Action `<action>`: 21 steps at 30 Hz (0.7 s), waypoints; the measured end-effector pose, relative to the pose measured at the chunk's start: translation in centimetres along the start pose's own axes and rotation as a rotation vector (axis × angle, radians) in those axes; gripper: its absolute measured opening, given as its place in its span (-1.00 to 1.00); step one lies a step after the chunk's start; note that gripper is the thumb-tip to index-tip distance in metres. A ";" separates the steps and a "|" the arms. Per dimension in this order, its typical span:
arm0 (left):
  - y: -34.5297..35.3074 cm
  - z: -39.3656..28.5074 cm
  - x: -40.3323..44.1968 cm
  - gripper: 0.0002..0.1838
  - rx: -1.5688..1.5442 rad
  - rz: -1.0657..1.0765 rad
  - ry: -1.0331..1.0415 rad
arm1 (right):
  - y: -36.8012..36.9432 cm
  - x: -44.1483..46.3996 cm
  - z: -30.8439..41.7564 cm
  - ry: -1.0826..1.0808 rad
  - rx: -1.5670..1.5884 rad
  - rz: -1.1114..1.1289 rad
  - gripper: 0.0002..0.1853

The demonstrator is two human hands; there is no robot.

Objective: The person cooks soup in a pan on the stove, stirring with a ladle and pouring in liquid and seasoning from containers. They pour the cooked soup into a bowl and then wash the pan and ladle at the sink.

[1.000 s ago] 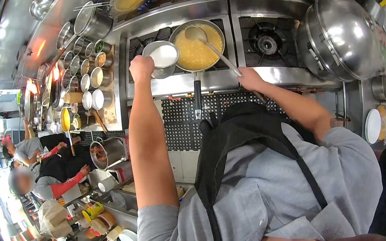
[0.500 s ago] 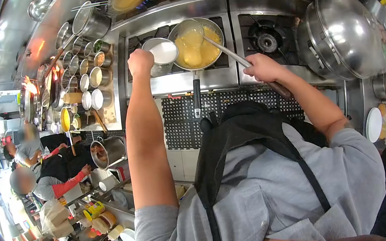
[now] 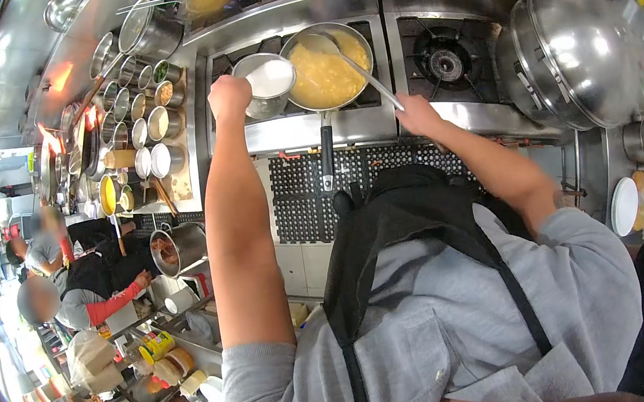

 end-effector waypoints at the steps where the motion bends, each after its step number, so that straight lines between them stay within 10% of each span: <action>1: 0.6 0.8 0.9 -0.58 -0.015 0.018 -0.006 | 0.9 -0.6 0.3 0.022 0.041 0.016 -0.75; 5: 4.9 5.9 4.4 -0.61 -0.400 0.175 -0.126 | 3.8 -2.7 1.0 0.358 0.777 0.169 -0.79; 6: 5.2 4.6 3.7 -0.62 0.081 0.073 0.150 | 4.4 -2.9 1.5 0.469 1.072 0.211 -0.78; 7: 5.4 3.5 2.4 -0.56 0.527 -0.158 0.415 | 2.3 -3.2 3.0 0.556 1.097 0.249 -0.78; 17: 6.8 14.4 -2.2 -0.77 0.069 -0.170 0.205 | -9.2 -0.6 9.2 0.168 0.460 0.313 -0.81; 19: 8.9 22.0 -3.1 -0.74 -1.193 0.091 -0.412 | -10.2 -0.4 9.9 0.138 0.305 0.301 -0.81; 21: 8.4 25.0 -4.5 -0.72 -1.289 0.094 -0.502 | -10.8 0.1 10.3 0.021 0.127 0.244 -0.80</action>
Point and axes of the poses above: each hand's wrist, its own x-axis towards the middle knuckle, its own y-axis out of the palm, z = x × y, the point moved 9 cm from there along x, towards the middle knuckle, and after that the axes turned 14 degrees about -y, right-handed, at the moved point
